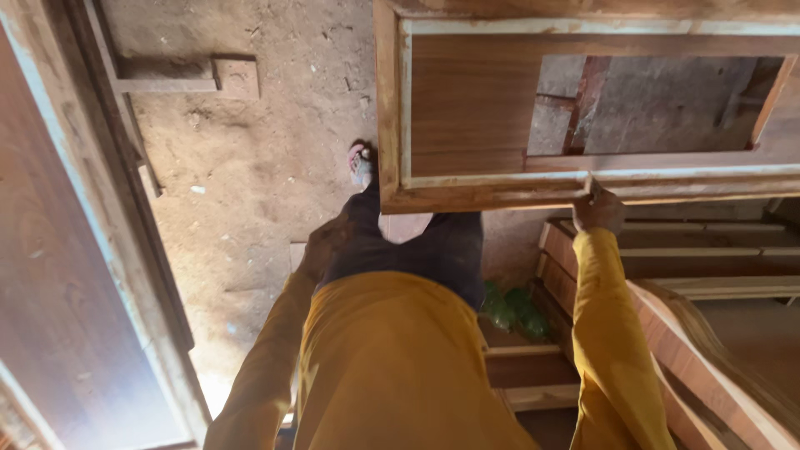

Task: The person lifts a wooden frame and places it on a workbench. They then use a sanding block to sand the edges and surfaces of the frame repeatedly.

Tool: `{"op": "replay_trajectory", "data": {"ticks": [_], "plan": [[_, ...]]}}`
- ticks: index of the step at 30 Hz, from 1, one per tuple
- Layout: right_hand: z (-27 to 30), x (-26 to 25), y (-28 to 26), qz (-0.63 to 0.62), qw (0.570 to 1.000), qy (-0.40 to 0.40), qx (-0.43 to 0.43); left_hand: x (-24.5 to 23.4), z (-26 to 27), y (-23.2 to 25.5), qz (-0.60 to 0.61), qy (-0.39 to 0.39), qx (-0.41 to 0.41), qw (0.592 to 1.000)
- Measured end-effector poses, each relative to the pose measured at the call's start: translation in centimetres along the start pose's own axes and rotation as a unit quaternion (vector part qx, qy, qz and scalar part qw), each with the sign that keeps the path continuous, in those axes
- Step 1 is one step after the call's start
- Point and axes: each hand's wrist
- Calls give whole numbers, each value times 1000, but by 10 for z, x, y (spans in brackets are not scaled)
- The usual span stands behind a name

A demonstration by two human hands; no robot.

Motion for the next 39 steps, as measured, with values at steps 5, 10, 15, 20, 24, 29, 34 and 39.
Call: {"op": "replay_trajectory", "data": {"ticks": [5,10,15,20,24,29,34,39], "plan": [[32,-1,-58,-63,996,-54,-31,0,18,29,8,34,12,999],[70,4,-111,-70,993,-48,-84,4,64,42,51,81,23,995],[99,11,-159,-79,989,-123,-22,-3,75,75,60,64,55,995],[121,26,-207,-75,994,-67,-40,-21,51,136,-7,-8,88,996],[154,29,-256,-95,995,-19,-18,-52,51,186,-81,-28,88,992],[186,21,-311,-128,990,-59,-1,-91,54,230,-95,-23,22,995],[213,32,-362,-182,983,-14,-30,-127,50,244,-68,-84,81,991],[250,42,-409,-136,979,-114,-101,-135,48,240,-40,-51,-22,998]]}}
Point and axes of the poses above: each hand's wrist, its own z-axis away from the middle knuckle, its own x-axis out of the palm, y = z × x, and after that the axes turned 6 degrees about -x, right-handed
